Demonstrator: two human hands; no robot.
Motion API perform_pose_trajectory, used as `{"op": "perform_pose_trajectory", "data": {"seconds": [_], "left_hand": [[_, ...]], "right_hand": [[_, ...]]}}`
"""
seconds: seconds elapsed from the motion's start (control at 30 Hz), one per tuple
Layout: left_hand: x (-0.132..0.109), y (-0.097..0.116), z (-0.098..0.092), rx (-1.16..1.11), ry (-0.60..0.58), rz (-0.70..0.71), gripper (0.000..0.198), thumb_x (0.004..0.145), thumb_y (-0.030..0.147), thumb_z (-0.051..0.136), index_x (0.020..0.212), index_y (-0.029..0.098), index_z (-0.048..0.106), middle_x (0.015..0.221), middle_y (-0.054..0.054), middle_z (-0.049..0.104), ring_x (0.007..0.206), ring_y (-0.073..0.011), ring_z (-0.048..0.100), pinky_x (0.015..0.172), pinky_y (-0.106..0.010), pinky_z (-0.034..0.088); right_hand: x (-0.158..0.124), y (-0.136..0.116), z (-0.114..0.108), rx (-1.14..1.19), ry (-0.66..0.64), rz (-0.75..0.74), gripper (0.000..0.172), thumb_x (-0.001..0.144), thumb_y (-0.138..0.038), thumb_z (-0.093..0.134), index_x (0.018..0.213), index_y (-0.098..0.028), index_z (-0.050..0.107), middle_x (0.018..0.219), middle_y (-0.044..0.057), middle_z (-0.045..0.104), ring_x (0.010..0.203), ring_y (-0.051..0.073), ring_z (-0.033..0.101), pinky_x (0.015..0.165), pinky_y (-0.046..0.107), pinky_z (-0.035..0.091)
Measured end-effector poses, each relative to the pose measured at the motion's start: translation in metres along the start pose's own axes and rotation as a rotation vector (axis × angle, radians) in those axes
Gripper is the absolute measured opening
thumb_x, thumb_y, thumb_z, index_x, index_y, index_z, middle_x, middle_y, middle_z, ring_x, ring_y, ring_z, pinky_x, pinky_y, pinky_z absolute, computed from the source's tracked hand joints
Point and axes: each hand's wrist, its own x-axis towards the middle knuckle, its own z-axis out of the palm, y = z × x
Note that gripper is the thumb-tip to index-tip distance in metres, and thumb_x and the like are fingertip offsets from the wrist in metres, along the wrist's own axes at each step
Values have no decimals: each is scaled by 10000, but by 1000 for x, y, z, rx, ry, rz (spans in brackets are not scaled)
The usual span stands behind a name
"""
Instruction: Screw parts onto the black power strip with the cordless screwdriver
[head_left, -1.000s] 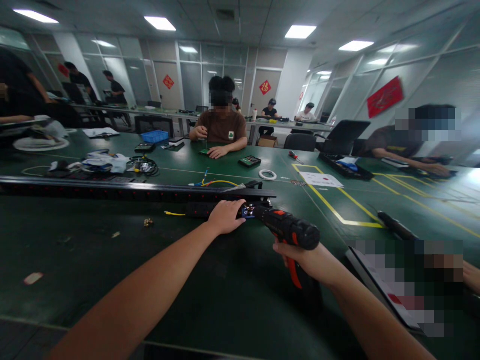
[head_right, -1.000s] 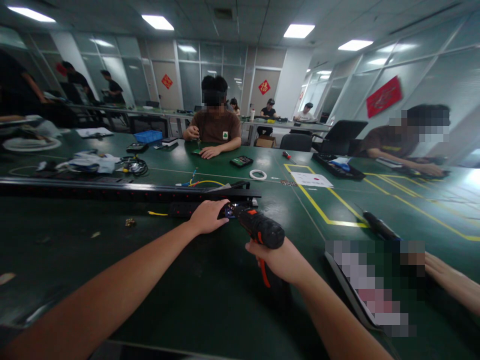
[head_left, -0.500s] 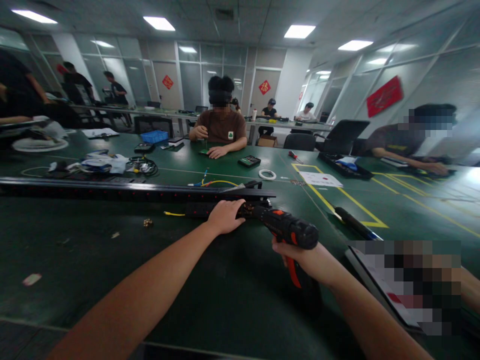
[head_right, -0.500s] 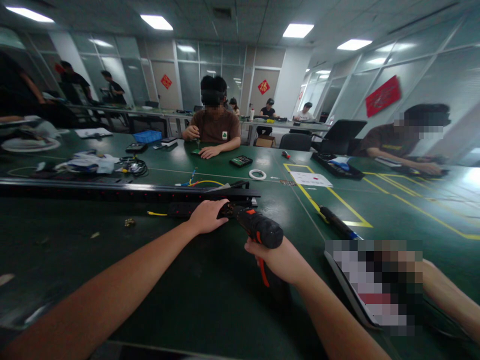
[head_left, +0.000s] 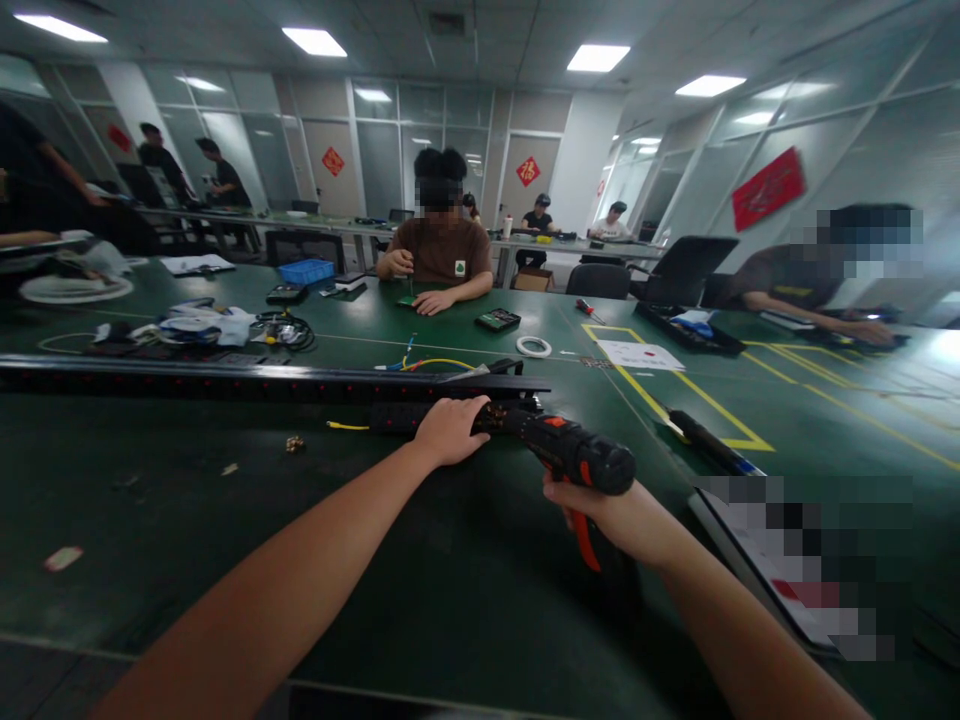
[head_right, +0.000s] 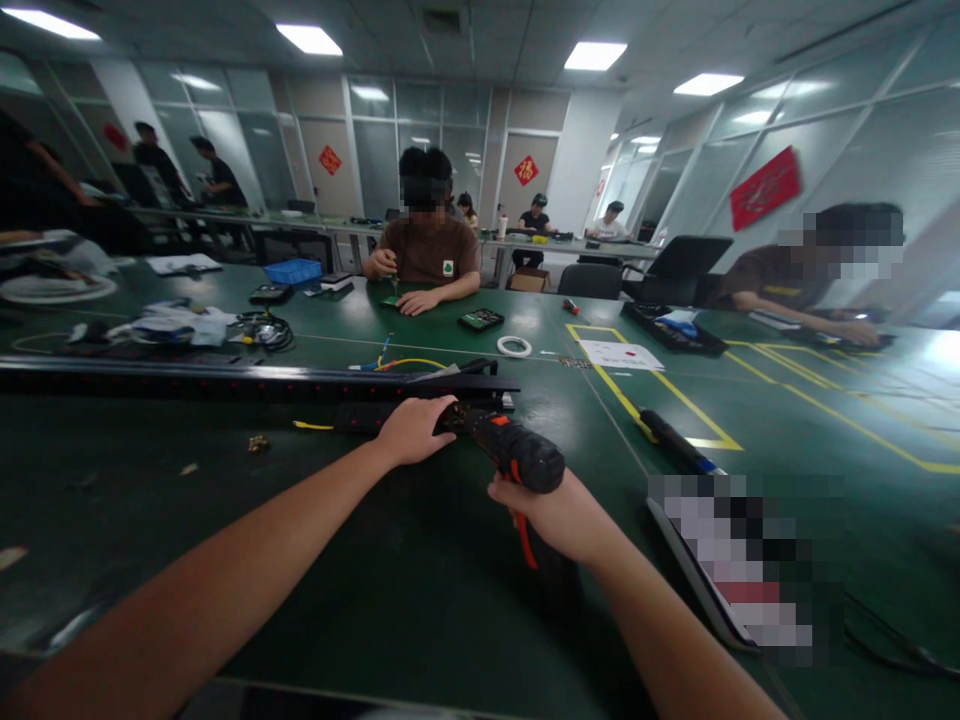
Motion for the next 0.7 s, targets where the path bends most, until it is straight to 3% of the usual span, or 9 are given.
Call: {"op": "perform_pose_trajectory", "data": {"seconds": [0.7], "left_hand": [[-1,-1,1,-4,-6,1,610,997,436,715,1530,208,525,1441,-120,715,1328,-317,681,1149,-463,485]], "right_hand": [[1,4,-2,-81,19,-21,242,819,-437,753,892,-226,658,695,-20,646,678,212,641,671,347,522]]}}
